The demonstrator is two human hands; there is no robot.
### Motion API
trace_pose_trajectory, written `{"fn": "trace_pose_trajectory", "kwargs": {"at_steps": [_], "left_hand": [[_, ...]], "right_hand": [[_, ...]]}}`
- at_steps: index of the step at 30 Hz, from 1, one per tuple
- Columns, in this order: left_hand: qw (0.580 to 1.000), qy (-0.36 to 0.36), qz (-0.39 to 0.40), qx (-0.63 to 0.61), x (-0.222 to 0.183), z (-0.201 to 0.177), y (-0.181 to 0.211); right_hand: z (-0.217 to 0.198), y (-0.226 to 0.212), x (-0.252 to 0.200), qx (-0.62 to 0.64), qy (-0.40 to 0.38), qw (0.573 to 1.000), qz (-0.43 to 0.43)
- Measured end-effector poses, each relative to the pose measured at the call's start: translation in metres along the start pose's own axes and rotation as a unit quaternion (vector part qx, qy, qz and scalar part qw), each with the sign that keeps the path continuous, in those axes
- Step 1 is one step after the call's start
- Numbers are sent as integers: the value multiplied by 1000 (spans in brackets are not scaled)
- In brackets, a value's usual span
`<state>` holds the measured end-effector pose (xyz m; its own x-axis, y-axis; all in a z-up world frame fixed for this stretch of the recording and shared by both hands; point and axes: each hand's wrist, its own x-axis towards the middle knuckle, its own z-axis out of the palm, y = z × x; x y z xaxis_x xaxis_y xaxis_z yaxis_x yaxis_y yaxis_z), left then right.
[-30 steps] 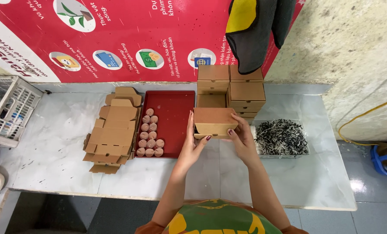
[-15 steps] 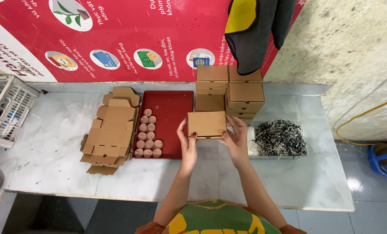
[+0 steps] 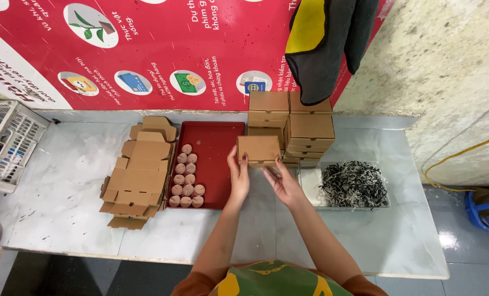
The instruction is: Folding cardboard boxes and packing candles with protective wrap and filler.
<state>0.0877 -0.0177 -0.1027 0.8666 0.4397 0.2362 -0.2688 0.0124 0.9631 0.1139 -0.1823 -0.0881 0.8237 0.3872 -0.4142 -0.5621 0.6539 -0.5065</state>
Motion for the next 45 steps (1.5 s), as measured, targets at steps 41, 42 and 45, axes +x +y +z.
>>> {"fn": "trace_pose_trajectory", "kwargs": {"at_steps": [41,42,45], "left_hand": [[979,-138,-52,138,33,-55,6],[978,-130,-47,156,29,-71,10],[960,-5,80,268,21,-132,6]], "right_hand": [[33,-15,-27,-502,177,619,-577],[42,-4,-30,-511,130,603,-598],[78,26,-29,-603,50,522,-601]]}}
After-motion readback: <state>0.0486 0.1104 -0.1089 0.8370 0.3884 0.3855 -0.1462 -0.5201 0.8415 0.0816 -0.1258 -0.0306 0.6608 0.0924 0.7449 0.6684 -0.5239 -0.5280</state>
